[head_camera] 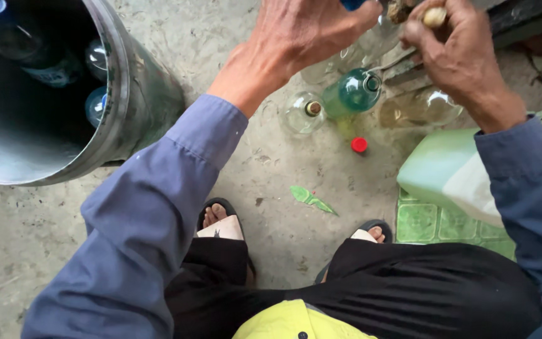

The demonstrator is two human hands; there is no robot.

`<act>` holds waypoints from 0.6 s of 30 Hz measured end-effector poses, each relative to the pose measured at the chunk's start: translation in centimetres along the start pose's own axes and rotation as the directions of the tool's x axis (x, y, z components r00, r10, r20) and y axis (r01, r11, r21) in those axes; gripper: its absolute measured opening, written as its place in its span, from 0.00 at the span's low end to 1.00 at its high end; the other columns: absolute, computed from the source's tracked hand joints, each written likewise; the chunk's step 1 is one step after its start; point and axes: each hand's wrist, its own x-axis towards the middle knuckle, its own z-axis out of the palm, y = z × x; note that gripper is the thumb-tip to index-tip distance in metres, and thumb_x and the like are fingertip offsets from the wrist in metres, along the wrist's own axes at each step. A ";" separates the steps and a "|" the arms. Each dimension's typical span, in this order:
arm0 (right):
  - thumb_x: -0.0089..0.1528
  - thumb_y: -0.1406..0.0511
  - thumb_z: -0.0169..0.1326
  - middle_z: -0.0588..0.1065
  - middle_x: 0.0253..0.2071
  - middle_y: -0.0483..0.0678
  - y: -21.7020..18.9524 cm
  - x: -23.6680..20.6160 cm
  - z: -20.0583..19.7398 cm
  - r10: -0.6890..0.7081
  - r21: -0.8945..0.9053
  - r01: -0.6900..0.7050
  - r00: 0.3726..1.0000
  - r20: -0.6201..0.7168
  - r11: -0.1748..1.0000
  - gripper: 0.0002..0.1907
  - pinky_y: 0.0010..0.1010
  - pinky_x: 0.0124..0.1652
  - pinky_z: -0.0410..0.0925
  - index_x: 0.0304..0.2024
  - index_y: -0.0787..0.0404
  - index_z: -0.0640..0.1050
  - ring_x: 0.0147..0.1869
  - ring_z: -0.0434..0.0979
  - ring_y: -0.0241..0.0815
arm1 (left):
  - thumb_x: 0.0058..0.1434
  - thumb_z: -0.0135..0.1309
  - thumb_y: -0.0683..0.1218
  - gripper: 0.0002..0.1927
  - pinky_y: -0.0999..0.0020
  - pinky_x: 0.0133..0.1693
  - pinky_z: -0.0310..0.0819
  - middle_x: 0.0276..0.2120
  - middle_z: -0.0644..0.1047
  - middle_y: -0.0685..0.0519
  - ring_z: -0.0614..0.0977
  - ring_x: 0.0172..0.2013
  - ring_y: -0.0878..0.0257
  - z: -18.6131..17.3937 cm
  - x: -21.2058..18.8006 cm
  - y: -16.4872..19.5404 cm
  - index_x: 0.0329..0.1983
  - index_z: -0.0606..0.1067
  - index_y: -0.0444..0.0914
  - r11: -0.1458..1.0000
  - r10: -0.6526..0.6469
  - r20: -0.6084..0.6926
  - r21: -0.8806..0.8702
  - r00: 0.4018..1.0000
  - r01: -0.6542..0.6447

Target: The person carries a metal basin of plastic bottles outside, sets it down, and arranges empty glass bottles on the ground. The person places a blue funnel in a bottle's mouth and pours liquid from a large plastic jug through the funnel to fill the glass bottles one at a time.

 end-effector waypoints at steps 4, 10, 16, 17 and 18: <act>0.70 0.70 0.56 0.78 0.37 0.47 0.1 0.1 0.1 -0.091 -0.253 0.087 0.996 -0.002 0.964 0.10 0.28 0.41 0.71 0.54 0.64 0.75 0.40 0.78 0.35 | 0.55 0.64 0.56 0.20 0.51 0.36 0.71 0.28 0.77 0.44 0.79 0.32 0.45 -1.3 1.0 1.2 0.37 0.75 0.36 0.998 0.003 -0.056 0.063 0.998 0.000; 0.64 0.69 0.59 0.77 0.35 0.47 0.0 -0.3 0.0 0.057 -0.208 -0.055 0.998 0.001 0.977 0.11 0.29 0.38 0.71 0.48 0.63 0.77 0.37 0.76 0.35 | 0.53 0.66 0.56 0.26 0.52 0.49 0.69 0.44 0.78 0.44 0.78 0.47 0.45 -1.2 2.8 3.5 0.49 0.73 0.38 0.999 -0.048 -0.001 0.018 0.999 0.048; 0.61 0.73 0.47 0.81 0.38 0.50 0.3 -0.8 0.1 0.089 -0.292 -0.094 0.996 -0.030 0.952 0.19 0.32 0.42 0.74 0.54 0.59 0.79 0.41 0.82 0.42 | 0.50 0.64 0.53 0.25 0.52 0.50 0.67 0.44 0.79 0.45 0.77 0.47 0.45 -0.7 3.0 4.9 0.48 0.74 0.38 0.998 -0.065 0.049 0.010 0.997 0.064; 0.61 0.73 0.49 0.80 0.41 0.52 0.3 -0.8 0.3 0.000 -0.285 0.003 1.000 0.010 0.959 0.20 0.34 0.45 0.73 0.56 0.61 0.77 0.44 0.81 0.46 | 0.50 0.64 0.53 0.25 0.52 0.50 0.67 0.45 0.79 0.45 0.77 0.47 0.45 -0.7 3.1 5.1 0.48 0.74 0.38 0.997 -0.071 0.064 0.009 0.995 0.071; 0.61 0.73 0.50 0.78 0.45 0.55 0.2 -0.9 0.5 -0.089 -0.276 0.100 0.995 0.053 0.956 0.21 0.37 0.47 0.71 0.58 0.63 0.75 0.48 0.80 0.50 | 0.49 0.63 0.53 0.25 0.52 0.51 0.67 0.45 0.79 0.45 0.77 0.48 0.45 -0.7 3.1 5.2 0.48 0.75 0.38 0.997 -0.078 0.079 0.007 0.994 0.078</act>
